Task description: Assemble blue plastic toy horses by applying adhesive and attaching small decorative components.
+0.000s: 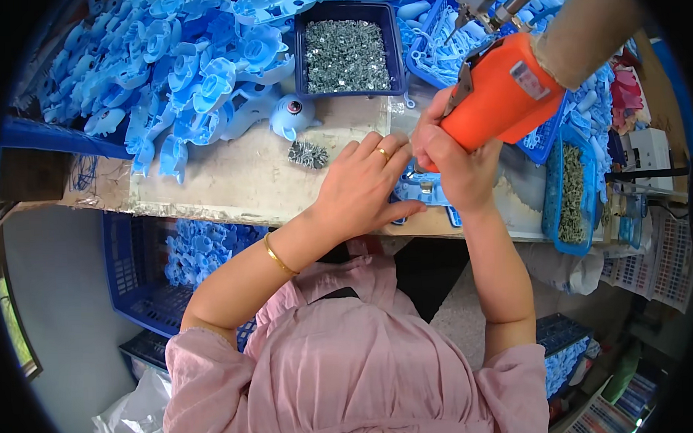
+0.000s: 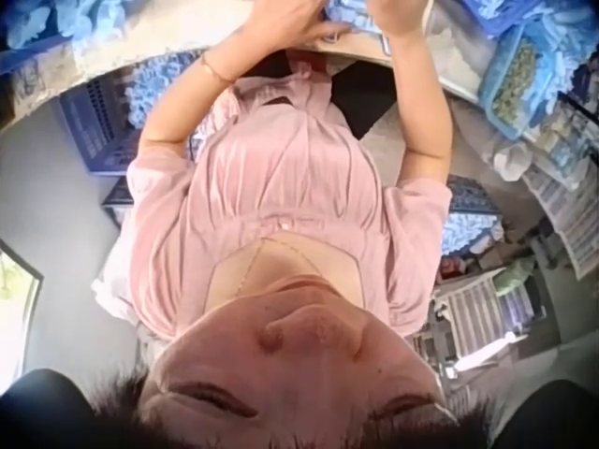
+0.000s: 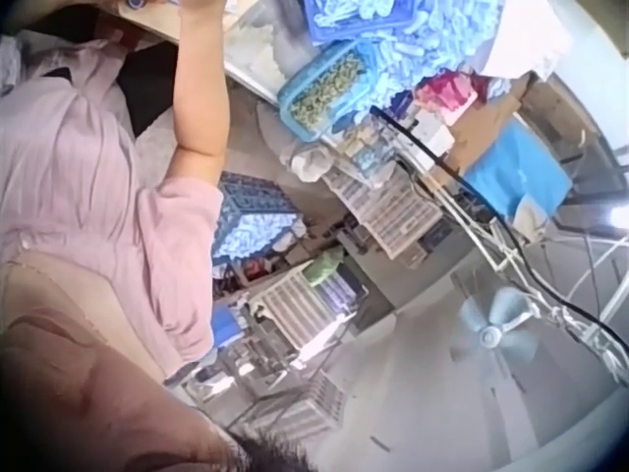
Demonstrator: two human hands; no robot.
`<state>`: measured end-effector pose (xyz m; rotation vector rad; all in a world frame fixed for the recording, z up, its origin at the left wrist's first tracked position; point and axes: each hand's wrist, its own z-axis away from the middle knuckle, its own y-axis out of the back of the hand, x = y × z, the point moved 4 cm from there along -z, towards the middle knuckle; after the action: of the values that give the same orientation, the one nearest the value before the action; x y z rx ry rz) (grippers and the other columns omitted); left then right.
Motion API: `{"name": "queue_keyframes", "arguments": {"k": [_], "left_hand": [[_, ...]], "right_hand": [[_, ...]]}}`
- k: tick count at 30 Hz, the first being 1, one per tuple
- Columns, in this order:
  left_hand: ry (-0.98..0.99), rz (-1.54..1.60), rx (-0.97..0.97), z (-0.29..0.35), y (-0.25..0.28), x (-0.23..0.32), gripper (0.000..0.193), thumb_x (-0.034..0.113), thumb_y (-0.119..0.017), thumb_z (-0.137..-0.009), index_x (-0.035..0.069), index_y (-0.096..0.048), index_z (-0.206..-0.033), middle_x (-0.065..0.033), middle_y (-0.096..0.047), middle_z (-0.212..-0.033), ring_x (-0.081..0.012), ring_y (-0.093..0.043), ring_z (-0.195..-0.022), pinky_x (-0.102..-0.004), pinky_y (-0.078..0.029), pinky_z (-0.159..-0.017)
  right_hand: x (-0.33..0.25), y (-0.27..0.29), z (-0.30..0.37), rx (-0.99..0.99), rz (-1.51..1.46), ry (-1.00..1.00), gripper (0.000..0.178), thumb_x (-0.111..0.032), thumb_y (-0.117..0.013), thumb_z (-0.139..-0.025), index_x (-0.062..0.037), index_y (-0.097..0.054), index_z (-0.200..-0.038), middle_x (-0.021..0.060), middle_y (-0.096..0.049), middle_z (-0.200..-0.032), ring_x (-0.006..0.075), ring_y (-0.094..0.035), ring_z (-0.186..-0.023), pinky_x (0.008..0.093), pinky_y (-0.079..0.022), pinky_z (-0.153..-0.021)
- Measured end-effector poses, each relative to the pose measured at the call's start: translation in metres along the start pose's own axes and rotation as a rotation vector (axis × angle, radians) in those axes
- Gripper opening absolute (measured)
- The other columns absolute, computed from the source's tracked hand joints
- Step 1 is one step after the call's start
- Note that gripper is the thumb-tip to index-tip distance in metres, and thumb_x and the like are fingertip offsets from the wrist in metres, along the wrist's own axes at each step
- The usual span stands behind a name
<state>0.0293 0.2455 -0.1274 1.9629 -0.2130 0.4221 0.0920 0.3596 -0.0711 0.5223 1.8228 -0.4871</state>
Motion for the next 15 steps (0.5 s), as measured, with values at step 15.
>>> {"name": "queue_keyframes", "arguments": {"k": [15], "left_hand": [[0.061, 0.177, 0.158, -0.005, 0.016, 0.0, 0.08, 0.048, -0.083, -0.073, -0.001, -0.052, -0.128, -0.0165, -0.059, -0.117, -0.0351, -0.058, -0.103, -0.0439, -0.048, -0.089]], "right_hand": [[-0.033, -0.02, -0.047, -0.111, 0.034, 0.174, 0.033, -0.009, -0.065, -0.093, 0.0016, -0.053, -0.121, 0.0019, -0.061, -0.085, 0.0067, -0.055, -0.07, 0.0222, -0.045, -0.062]]}}
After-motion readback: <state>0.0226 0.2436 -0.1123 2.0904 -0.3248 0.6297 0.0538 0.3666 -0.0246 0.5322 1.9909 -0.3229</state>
